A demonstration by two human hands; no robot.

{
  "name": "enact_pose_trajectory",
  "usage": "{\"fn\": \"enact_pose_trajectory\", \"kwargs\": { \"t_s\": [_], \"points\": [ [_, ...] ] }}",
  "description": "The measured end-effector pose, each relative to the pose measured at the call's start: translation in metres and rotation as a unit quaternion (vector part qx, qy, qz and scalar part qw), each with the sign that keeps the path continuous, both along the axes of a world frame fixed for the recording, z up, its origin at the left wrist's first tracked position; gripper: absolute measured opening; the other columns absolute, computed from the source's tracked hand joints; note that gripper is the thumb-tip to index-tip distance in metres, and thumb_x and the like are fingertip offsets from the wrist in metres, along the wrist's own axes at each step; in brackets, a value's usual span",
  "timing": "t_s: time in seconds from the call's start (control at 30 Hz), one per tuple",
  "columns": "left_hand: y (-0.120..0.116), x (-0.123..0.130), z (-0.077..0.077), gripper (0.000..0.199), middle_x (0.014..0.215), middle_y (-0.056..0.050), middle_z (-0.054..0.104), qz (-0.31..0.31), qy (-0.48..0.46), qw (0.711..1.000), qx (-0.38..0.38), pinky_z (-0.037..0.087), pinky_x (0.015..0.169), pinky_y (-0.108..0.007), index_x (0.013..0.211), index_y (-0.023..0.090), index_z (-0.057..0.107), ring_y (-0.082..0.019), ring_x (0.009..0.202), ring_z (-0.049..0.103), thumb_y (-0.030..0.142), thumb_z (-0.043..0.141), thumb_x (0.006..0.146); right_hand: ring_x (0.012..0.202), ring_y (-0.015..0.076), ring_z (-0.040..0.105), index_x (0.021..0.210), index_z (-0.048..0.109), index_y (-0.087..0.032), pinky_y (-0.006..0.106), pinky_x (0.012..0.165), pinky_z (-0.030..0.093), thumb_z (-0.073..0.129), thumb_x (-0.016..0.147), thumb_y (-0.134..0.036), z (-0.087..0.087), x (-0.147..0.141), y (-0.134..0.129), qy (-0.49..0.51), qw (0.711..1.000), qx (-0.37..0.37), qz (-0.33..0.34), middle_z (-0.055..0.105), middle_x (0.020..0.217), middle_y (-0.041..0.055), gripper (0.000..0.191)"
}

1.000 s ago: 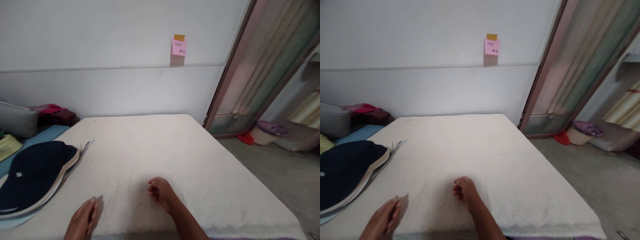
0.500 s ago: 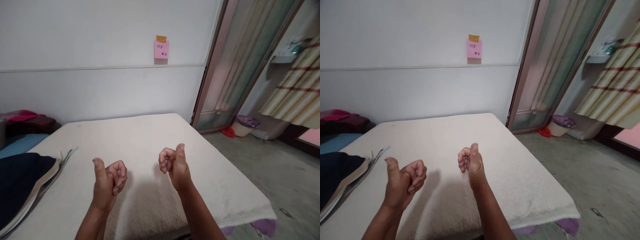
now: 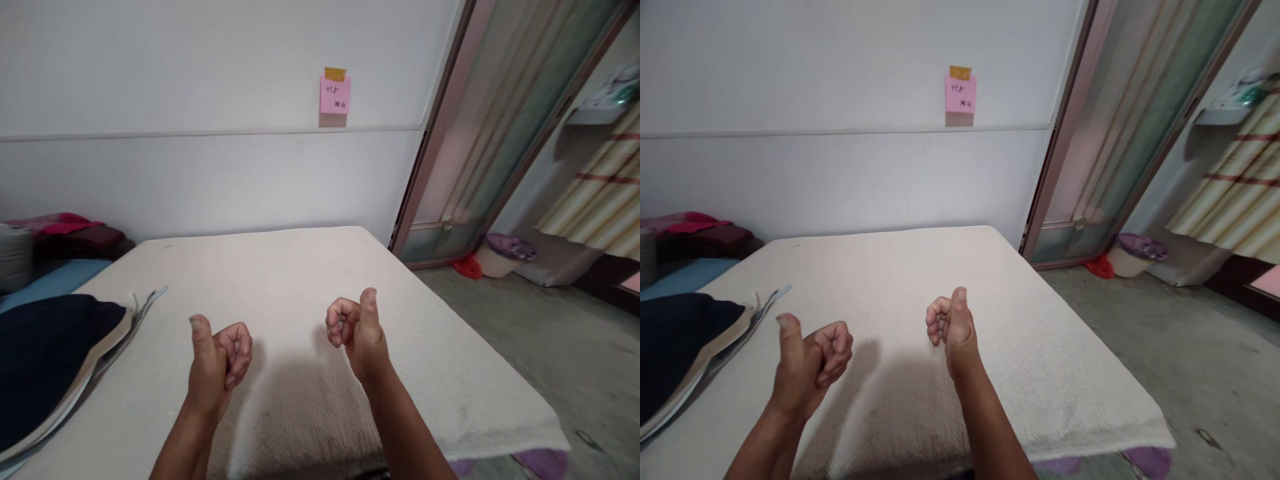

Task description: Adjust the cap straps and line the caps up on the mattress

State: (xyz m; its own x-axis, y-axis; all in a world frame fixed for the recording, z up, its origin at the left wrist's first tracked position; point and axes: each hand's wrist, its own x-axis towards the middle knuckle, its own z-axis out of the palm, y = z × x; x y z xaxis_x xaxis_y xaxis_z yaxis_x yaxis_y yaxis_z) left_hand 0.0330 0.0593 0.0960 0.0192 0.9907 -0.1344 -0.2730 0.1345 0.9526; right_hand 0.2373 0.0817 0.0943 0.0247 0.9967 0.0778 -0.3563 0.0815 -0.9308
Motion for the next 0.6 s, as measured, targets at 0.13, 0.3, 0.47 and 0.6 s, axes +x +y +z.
{"fn": "enact_pose_trajectory", "kwargs": {
  "t_s": [0.13, 0.3, 0.47, 0.6],
  "points": [
    [0.0, 0.0, -0.001, 0.077, 0.036, 0.005, 0.027, 0.003, 0.005, 1.0, 0.004, 0.007, 0.038, -0.022, 0.051, 0.018, 0.046, -0.006, 0.035, 0.013, 0.083, 0.009, 0.067, 0.04, 0.0076, 0.034, 0.054, 0.051, -0.016, 0.023, 0.042, 0.025, 0.021, 0.076, -0.078, 0.0, -0.001, -0.001, -0.001, 1.0, 0.004, -0.002, 0.04, 0.045, -0.0012, 0.073],
    [0.0, 0.0, -0.003, 0.076, 0.036, 0.005, 0.027, 0.005, 0.002, 1.0, 0.002, 0.007, 0.038, -0.022, 0.051, 0.019, 0.046, -0.006, 0.034, 0.013, 0.083, 0.009, 0.069, 0.04, 0.0079, 0.034, 0.054, 0.052, -0.016, 0.023, 0.042, 0.025, 0.021, 0.076, -0.079, -0.001, -0.002, -0.001, -0.003, 1.0, -0.001, 0.002, 0.041, 0.046, -0.001, 0.073],
    [0.008, -0.003, -0.018, 0.065, 0.038, 0.007, 0.027, 0.002, 0.033, 0.999, -0.009, 0.008, 0.038, -0.022, 0.053, 0.02, 0.044, -0.007, 0.035, 0.013, 0.074, 0.018, 0.077, 0.041, 0.0082, 0.036, 0.057, 0.051, -0.016, 0.023, 0.043, 0.027, 0.02, 0.08, -0.075, -0.011, -0.001, 0.006, -0.023, 0.999, -0.019, 0.016, 0.041, 0.048, -0.0012, 0.07],
    [0.019, -0.008, -0.058, 0.041, 0.039, 0.007, 0.033, 0.015, 0.183, 0.982, -0.048, 0.015, 0.037, -0.022, 0.053, 0.022, 0.04, -0.008, 0.033, 0.023, 0.052, 0.042, 0.082, 0.045, 0.0098, 0.04, 0.064, 0.048, -0.018, 0.024, 0.047, 0.032, 0.025, 0.089, -0.052, -0.048, -0.007, 0.016, -0.258, 0.961, -0.082, 0.061, 0.045, 0.053, -0.0012, 0.048]
  ]
}}
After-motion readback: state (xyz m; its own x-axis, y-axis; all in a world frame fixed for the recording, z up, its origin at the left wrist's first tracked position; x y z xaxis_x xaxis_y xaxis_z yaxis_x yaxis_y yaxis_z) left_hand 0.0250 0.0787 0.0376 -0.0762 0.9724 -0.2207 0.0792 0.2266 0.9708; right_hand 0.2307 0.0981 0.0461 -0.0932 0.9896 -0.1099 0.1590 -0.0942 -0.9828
